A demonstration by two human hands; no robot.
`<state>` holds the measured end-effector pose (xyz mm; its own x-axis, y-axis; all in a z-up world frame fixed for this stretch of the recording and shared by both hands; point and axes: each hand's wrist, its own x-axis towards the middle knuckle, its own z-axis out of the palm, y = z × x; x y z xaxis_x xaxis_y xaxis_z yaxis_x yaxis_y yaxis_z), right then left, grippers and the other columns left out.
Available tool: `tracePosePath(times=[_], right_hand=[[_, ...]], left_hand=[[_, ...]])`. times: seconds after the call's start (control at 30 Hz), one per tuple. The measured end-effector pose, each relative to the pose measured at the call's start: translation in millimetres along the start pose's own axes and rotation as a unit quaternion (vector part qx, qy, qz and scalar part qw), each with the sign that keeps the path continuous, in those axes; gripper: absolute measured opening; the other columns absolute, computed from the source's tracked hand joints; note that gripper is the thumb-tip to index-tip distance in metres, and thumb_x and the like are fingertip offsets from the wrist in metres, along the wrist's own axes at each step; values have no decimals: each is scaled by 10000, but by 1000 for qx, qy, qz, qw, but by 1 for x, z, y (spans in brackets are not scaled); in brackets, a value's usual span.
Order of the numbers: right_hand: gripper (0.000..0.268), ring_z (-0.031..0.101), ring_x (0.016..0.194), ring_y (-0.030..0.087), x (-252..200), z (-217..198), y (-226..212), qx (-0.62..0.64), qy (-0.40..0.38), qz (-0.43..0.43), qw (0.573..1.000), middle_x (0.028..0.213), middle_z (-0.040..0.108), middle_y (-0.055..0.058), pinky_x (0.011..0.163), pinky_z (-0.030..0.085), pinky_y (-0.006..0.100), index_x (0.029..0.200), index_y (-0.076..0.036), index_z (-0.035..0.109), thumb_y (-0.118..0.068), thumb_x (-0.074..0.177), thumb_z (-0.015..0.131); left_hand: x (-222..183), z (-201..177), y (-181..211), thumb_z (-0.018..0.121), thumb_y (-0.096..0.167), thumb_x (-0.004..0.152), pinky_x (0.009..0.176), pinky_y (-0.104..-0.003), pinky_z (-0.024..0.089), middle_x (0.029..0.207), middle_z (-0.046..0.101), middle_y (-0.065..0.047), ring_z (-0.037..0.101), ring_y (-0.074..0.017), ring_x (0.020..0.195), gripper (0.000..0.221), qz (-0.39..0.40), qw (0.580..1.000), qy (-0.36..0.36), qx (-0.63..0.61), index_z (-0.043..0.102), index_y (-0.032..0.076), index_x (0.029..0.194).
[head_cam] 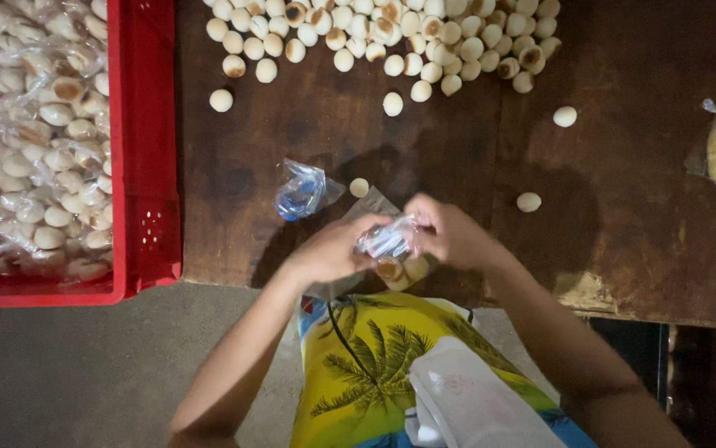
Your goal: The person separates plastic bags and packs small bread rolls from the table into the bags by hand.
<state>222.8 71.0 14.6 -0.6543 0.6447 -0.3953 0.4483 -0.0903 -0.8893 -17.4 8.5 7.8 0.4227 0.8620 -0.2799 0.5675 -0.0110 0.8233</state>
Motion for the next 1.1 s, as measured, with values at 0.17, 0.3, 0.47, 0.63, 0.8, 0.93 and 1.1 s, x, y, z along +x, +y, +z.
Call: tracePosePath(times=[0.17,0.3,0.47,0.63,0.8,0.93,1.1], right_hand=[[150,704,682,192,14,-6,-11,-180,105,-105,972,837,751,121,617,542,340,983,-60,764,-128,881,678],[156,699,669,218,-5,-6,12,424,-127,-112,890,894,765,140,606,540,326,873,-38,734,-143,987,714],[227,681,631,149,-3,-10,18,72,-9,35,997,822,784,90,619,559,289,1023,-19,803,-164,882,698],[218,647,624,131,-7,-15,16,151,23,12,988,837,780,92,609,544,291,1049,-6,791,-120,897,684],[189,694,716,148,-3,-10,14,251,20,3,968,884,779,85,683,589,311,1036,2,765,-83,902,663],[155,633,943,127,-3,-7,6,274,-61,-167,945,1109,701,69,849,518,279,1031,14,761,-88,1032,644],[94,706,899,144,-11,-2,-24,106,-4,-88,990,1038,720,60,811,585,296,963,-45,751,-97,896,712]], left_hand=[[20,-1,15,579,260,1071,918,-408,584,1143,731,-137,722,-253,1050,258,-166,937,-91,293,691,80,1217],[-1,18,-7,547,136,1009,707,-335,476,931,665,-70,602,-181,796,364,-50,953,-14,-298,643,121,1360],[5,19,-34,593,138,1003,633,-231,462,876,662,32,616,-77,747,218,10,997,-12,-71,693,84,1188],[-1,13,-43,640,175,1047,580,-229,402,755,558,-48,498,-70,650,159,-9,929,-25,-368,685,33,994],[-3,14,-20,661,198,966,537,-202,379,963,714,-54,486,-32,603,144,59,832,51,-550,691,59,943],[-4,28,-16,691,162,976,678,-217,467,980,753,-76,625,-110,793,140,160,773,138,-599,750,38,951],[-1,27,-21,756,24,932,755,-265,544,953,727,-73,654,-123,835,86,24,865,142,-480,733,46,1011]])
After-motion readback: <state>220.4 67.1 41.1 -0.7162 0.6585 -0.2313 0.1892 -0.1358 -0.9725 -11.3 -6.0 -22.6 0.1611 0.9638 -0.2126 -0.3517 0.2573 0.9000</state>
